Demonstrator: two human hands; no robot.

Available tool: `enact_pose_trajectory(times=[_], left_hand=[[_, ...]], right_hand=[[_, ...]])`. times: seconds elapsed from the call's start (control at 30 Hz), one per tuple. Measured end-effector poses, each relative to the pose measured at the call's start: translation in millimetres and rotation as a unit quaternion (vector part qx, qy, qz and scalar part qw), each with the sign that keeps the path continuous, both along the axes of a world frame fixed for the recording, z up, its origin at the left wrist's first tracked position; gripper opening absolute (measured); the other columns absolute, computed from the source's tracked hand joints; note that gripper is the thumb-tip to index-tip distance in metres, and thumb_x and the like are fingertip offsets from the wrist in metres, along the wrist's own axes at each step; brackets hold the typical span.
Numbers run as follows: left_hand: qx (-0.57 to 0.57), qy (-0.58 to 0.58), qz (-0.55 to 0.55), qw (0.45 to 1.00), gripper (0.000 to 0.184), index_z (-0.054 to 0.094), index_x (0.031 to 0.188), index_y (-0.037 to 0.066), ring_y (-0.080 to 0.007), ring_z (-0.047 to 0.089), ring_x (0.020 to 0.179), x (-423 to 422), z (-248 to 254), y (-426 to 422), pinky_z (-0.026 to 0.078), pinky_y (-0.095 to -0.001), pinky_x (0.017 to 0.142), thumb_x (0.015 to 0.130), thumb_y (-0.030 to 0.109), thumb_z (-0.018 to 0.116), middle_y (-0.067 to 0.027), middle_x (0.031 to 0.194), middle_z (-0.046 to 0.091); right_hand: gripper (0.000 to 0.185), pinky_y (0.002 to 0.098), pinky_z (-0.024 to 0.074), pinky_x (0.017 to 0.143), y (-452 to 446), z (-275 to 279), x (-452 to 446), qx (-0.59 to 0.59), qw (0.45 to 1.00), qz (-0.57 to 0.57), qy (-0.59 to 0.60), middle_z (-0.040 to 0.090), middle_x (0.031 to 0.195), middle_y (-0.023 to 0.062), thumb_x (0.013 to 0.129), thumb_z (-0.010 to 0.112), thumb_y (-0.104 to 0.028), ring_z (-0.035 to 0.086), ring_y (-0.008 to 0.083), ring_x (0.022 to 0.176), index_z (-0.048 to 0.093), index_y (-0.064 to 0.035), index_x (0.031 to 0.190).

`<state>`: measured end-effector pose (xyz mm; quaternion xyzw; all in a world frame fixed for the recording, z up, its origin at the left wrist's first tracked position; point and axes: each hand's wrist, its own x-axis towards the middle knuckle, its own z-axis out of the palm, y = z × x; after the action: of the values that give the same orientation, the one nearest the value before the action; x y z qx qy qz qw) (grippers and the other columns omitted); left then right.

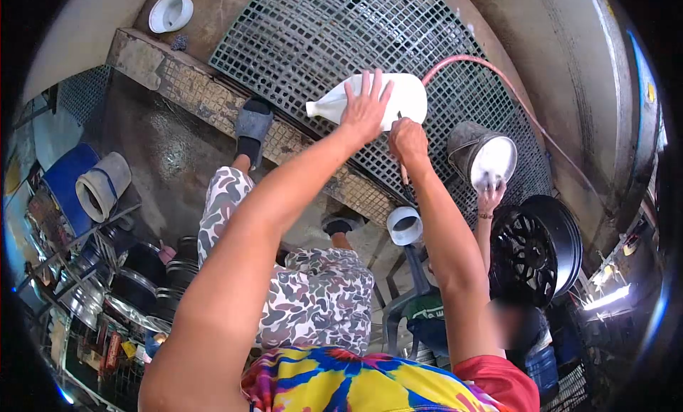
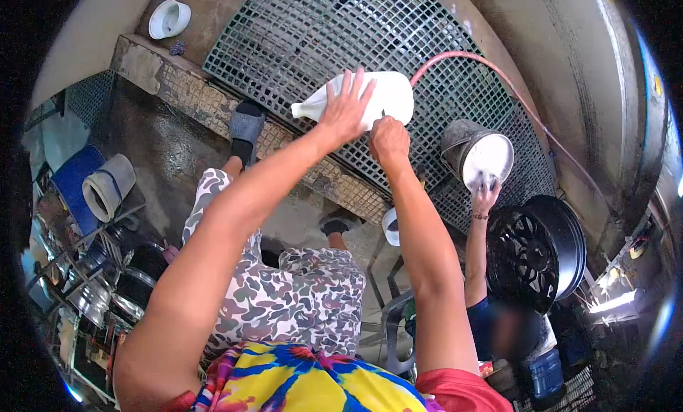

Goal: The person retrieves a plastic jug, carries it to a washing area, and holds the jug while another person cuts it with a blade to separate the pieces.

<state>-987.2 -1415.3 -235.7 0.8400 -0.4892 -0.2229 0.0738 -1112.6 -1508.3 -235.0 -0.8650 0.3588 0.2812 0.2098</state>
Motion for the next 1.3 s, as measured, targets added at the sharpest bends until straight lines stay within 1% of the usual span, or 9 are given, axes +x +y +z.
enact_pose_trajectory(times=[0.1,0.33,0.57,0.73,0.83,0.9,1.0,1.1,1.3], left_hand=[[0.030,-0.019,-0.031,0.999,0.102,0.023,0.144,0.012,-0.0354,0.025,0.134,-3.7,11.3,6.1,0.032,-0.0636,0.097,0.061,0.021,0.082,-0.0170,0.146,0.025],[-0.008,-0.023,-0.074,0.997,0.098,0.026,0.142,0.013,-0.0314,0.029,0.131,-4.1,-17.0,4.7,0.037,-0.0584,0.092,0.059,0.015,0.079,-0.0140,0.139,0.033],[-0.022,-0.051,-0.071,0.996,0.090,0.028,0.141,0.013,-0.0297,0.033,0.129,-14.7,-21.3,8.3,0.037,-0.0573,0.086,0.063,0.008,0.074,-0.0129,0.138,0.035],[-0.002,-0.052,-0.073,0.996,0.091,0.033,0.138,0.012,-0.0282,0.038,0.122,-3.2,-17.8,-4.3,0.039,-0.0558,0.084,0.059,0.013,0.078,-0.0107,0.129,0.039],[0.014,0.057,0.004,0.998,0.106,0.032,0.139,0.012,-0.0277,0.040,0.118,9.6,-16.1,-23.1,0.039,-0.0592,0.085,0.049,0.025,0.086,-0.0090,0.124,0.041],[0.034,0.050,-0.012,0.998,0.095,0.033,0.137,0.012,-0.0257,0.038,0.120,12.3,-5.5,-21.7,0.040,-0.0561,0.087,0.056,0.024,0.082,-0.0083,0.125,0.041],[0.049,0.017,-0.019,0.998,0.091,0.034,0.134,0.010,-0.0256,0.037,0.121,23.6,-14.9,-28.8,0.041,-0.0543,0.088,0.058,0.022,0.082,-0.0084,0.123,0.041],[0.004,0.050,-0.007,0.999,0.091,0.036,0.134,0.011,-0.0264,0.038,0.119,10.6,-12.2,-21.8,0.041,-0.0538,0.087,0.056,0.020,0.083,-0.0085,0.122,0.040],[0.004,0.021,-0.047,0.999,0.103,0.034,0.135,0.010,-0.0277,0.038,0.118,9.9,-21.3,-23.3,0.041,-0.0594,0.087,0.048,0.022,0.088,-0.0076,0.121,0.040]], right_hand=[[0.027,0.0456,0.0533,0.065,-2.4,14.8,5.4,-0.031,0.999,0.009,-0.029,0.065,0.074,0.0226,0.087,0.048,-0.020,0.065,0.0387,0.071,0.060,0.0007,0.074],[0.034,0.0424,0.0542,0.074,9.1,35.0,8.9,0.004,0.997,-0.026,0.079,0.066,0.082,0.0242,0.087,0.045,-0.021,0.067,0.0359,0.081,0.068,0.0016,0.077],[0.030,0.0460,0.0518,0.079,17.7,20.2,10.5,0.047,0.995,-0.083,0.029,0.064,0.085,0.0293,0.086,0.047,-0.017,0.064,0.0419,0.085,0.068,0.0036,0.081],[0.033,0.0491,0.0509,0.079,31.7,23.7,-16.8,0.044,0.994,-0.085,-0.044,0.062,0.084,0.0317,0.088,0.045,-0.019,0.063,0.0450,0.082,0.064,0.0053,0.079],[0.024,0.0473,0.0519,0.078,59.8,-14.0,-79.0,0.044,0.998,0.002,0.034,0.063,0.078,0.0265,0.085,0.048,-0.013,0.064,0.0414,0.080,0.064,0.0027,0.077],[0.019,0.0458,0.0526,0.076,60.9,-37.1,-93.5,0.042,0.993,0.107,0.032,0.064,0.079,0.0234,0.083,0.050,-0.010,0.066,0.0374,0.079,0.066,0.0009,0.079],[0.023,0.0504,0.0501,0.063,50.9,18.6,-66.6,-0.009,0.989,-0.124,-0.081,0.063,0.079,0.0265,0.088,0.048,-0.014,0.062,0.0436,0.070,0.062,0.0036,0.083],[0.029,0.0541,0.0482,0.060,20.4,56.9,-39.7,0.007,0.987,-0.122,-0.101,0.061,0.073,0.0292,0.092,0.045,-0.019,0.059,0.0475,0.066,0.059,0.0045,0.082],[0.035,0.0528,0.0497,0.067,-5.4,33.8,-3.4,0.028,0.993,-0.075,-0.085,0.060,0.072,0.0316,0.092,0.044,-0.020,0.061,0.0473,0.071,0.061,0.0049,0.075]])
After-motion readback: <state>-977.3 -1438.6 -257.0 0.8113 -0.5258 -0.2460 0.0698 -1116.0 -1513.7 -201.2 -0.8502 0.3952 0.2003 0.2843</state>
